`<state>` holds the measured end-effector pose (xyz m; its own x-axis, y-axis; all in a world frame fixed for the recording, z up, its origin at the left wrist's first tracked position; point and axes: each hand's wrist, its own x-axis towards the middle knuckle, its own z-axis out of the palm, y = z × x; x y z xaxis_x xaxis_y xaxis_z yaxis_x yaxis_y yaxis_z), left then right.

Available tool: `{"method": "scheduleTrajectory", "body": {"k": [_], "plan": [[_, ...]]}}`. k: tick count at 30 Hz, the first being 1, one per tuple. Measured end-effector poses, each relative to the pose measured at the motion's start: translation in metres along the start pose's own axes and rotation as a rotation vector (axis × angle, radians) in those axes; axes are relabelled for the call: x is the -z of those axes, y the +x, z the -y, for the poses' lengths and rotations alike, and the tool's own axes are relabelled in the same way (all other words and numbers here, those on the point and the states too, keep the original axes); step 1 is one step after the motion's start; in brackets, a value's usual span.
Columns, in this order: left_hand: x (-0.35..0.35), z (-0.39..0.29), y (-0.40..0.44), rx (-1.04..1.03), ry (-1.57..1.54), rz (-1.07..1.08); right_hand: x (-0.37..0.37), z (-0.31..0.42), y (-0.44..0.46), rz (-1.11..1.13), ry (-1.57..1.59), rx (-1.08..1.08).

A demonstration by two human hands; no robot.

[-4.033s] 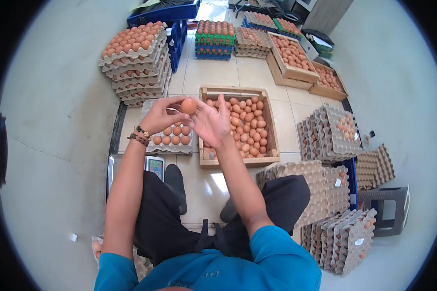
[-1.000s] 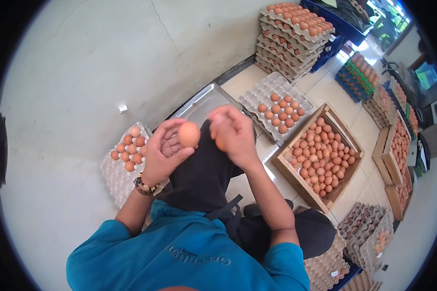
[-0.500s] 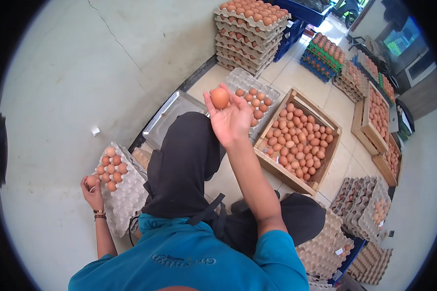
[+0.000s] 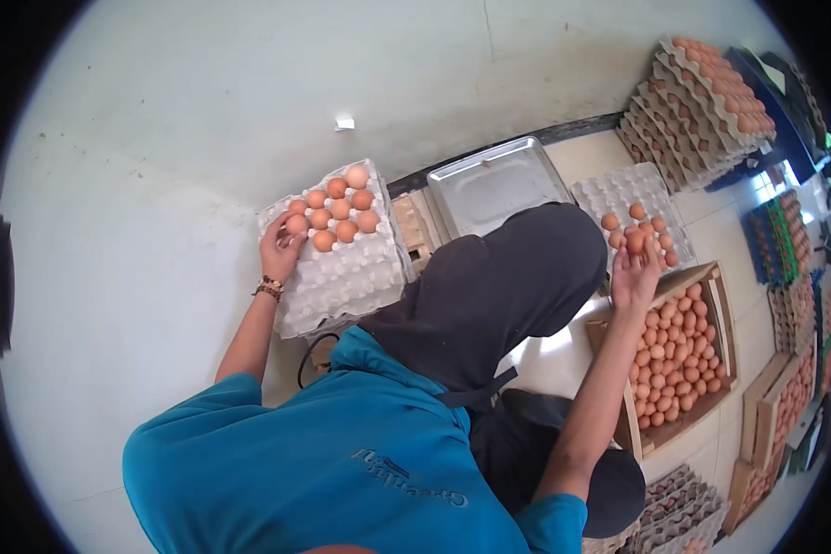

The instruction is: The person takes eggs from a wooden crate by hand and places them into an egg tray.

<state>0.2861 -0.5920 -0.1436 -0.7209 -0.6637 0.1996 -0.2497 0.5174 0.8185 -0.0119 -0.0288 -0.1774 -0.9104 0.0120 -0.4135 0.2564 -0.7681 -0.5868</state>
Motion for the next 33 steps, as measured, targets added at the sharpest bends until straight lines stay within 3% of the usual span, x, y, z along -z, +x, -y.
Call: {"method": "scheduleTrajectory", "body": {"k": [3, 5, 7, 11, 16, 18, 22, 25, 31, 33], "plan": [[-0.004, -0.001, 0.000, -0.026, 0.013, 0.017, 0.010, 0.002, -0.001, -0.179, -0.029, -0.029], [0.004, 0.007, 0.001, -0.054, 0.161, -0.005, 0.042, -0.008, 0.022, 0.097, 0.014, 0.035], [-0.004, 0.013, 0.008, -0.081, 0.210, -0.013, 0.079, -0.003, 0.039, 0.148, 0.002, 0.118], [-0.013, -0.003, 0.010, -0.164, 0.237, -0.127, 0.094, 0.004, 0.043, -0.139, 0.013, 0.179], [-0.062, -0.079, -0.004, -0.361, 0.221, -0.050, 0.126, -0.023, 0.057, -0.517, -0.434, 0.444], [-0.086, -0.104, -0.013, -0.439, 0.152, 0.025, 0.137, -0.039, 0.064, -0.477, -0.870, 0.570], [-0.120, -0.135, -0.025, -0.653, 0.202, 0.111, 0.096, -0.038, 0.063, -0.411, -1.190, 0.562], [-0.138, -0.130, -0.036, -0.506, 0.082, 0.189, 0.075, -0.033, 0.100, -0.364, -1.370, 0.771], [-0.142, -0.117, -0.045, -0.409, 0.035, 0.238, 0.050, -0.020, 0.153, -0.210, -1.828, 0.733], [-0.142, -0.122, -0.041, -0.370, 0.034, 0.245, 0.052, -0.015, 0.154, -0.155, -1.863, 0.814]]}}
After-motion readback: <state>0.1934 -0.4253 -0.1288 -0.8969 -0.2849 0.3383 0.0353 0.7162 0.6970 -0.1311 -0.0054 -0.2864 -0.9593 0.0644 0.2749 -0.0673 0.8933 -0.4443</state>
